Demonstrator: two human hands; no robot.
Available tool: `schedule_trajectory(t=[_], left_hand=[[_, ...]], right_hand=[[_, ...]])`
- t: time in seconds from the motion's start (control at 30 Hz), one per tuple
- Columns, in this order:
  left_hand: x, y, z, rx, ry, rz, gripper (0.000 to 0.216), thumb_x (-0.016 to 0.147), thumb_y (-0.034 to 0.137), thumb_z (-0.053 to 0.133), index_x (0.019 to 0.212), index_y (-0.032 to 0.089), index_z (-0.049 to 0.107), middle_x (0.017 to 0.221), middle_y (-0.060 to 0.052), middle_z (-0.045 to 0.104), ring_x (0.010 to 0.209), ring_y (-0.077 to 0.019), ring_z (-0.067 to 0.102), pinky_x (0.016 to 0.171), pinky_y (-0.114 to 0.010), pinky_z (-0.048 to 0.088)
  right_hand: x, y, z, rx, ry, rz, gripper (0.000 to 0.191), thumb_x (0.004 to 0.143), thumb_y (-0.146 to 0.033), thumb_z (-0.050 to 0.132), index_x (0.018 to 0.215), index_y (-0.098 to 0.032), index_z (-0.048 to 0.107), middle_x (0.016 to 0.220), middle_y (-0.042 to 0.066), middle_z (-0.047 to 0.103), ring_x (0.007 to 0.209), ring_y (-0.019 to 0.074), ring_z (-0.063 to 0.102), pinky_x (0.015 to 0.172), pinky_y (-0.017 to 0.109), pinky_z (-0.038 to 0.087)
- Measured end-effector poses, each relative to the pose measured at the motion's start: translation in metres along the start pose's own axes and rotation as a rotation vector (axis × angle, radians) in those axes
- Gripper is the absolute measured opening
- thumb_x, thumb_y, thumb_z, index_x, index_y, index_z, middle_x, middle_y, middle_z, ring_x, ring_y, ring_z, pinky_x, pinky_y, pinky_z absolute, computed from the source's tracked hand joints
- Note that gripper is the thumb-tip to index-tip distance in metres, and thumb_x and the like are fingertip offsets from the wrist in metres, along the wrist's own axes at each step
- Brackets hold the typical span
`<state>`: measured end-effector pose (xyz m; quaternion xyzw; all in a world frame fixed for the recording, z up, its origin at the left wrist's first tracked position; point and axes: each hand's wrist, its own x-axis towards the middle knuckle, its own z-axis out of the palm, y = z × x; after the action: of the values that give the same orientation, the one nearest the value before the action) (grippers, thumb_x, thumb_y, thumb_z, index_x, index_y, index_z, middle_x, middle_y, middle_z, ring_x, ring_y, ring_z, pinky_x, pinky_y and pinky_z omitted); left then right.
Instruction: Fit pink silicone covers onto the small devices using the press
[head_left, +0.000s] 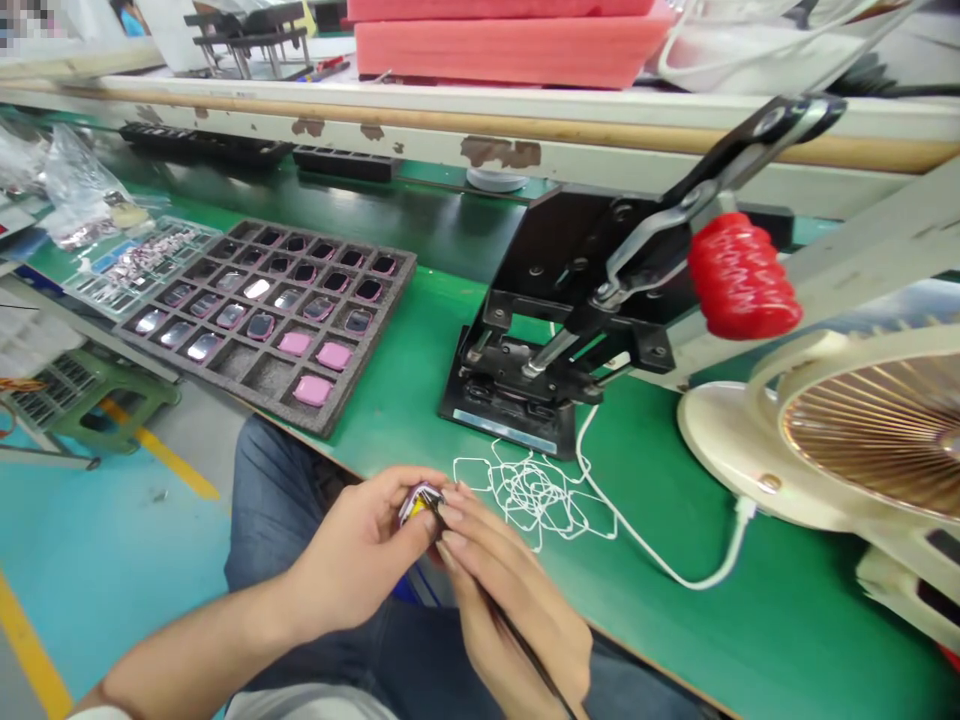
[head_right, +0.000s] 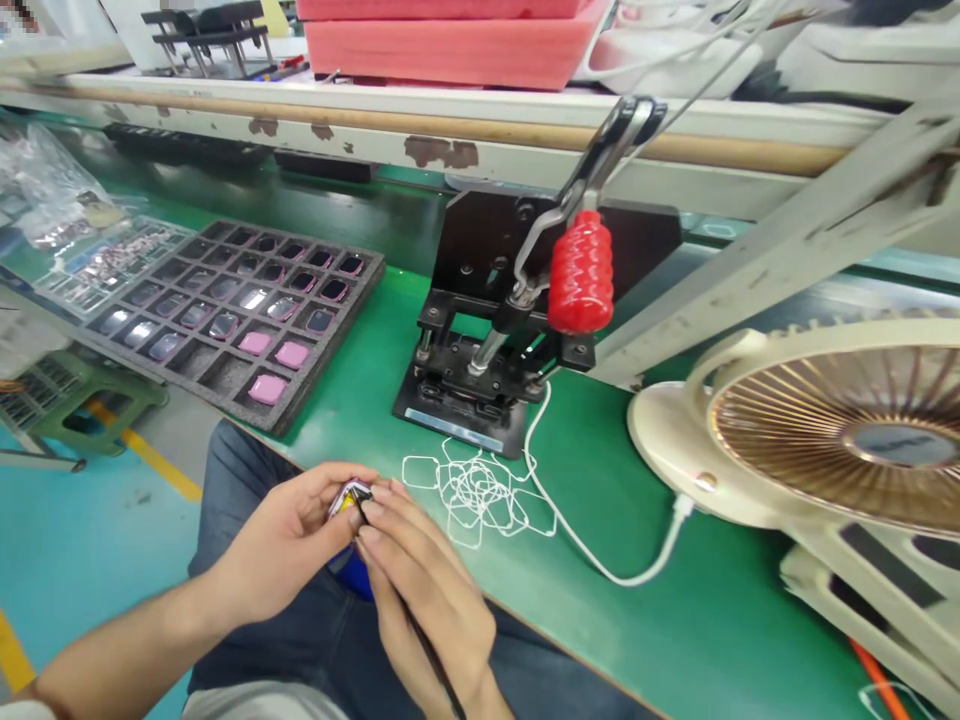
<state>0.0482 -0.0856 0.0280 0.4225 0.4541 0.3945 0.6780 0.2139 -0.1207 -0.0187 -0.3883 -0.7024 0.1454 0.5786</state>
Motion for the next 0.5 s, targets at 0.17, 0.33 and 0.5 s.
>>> schedule_trajectory(t=[0.17,0.33,0.5], left_hand=[[0.000,-0.001,0.000,-0.024,-0.006,-0.001,0.027,0.092,0.027,0.081,0.119,0.025,0.078,0.121,-0.007,0.082,0.106,-0.0207,0.076,0.095,-0.031,0.058],[0.005,-0.002,-0.004,-0.141,-0.054,-0.050,0.029,0.089,0.030,0.087,0.115,0.023,0.078,0.109,-0.007,0.082,0.105,-0.0195,0.075,0.096,-0.030,0.057],[0.006,-0.002,-0.008,-0.316,-0.138,-0.115,0.032,0.086,0.025,0.091,0.116,0.022,0.079,0.113,-0.007,0.081,0.105,-0.0176,0.074,0.096,-0.029,0.057]], right_hand=[[0.000,0.003,0.000,0.012,-0.030,-0.011,0.043,0.093,0.006,0.072,0.128,-0.017,0.075,0.134,0.012,0.074,0.128,0.0314,0.071,0.110,0.056,0.065],[-0.008,0.009,-0.002,-0.020,-0.052,-0.073,0.046,0.100,-0.002,0.068,0.141,-0.023,0.070,0.139,0.011,0.072,0.130,0.0313,0.071,0.108,0.056,0.065],[-0.013,0.006,0.001,0.005,0.046,0.023,0.047,0.095,0.002,0.071,0.133,-0.025,0.075,0.135,0.009,0.075,0.126,0.0337,0.073,0.103,0.059,0.067]])
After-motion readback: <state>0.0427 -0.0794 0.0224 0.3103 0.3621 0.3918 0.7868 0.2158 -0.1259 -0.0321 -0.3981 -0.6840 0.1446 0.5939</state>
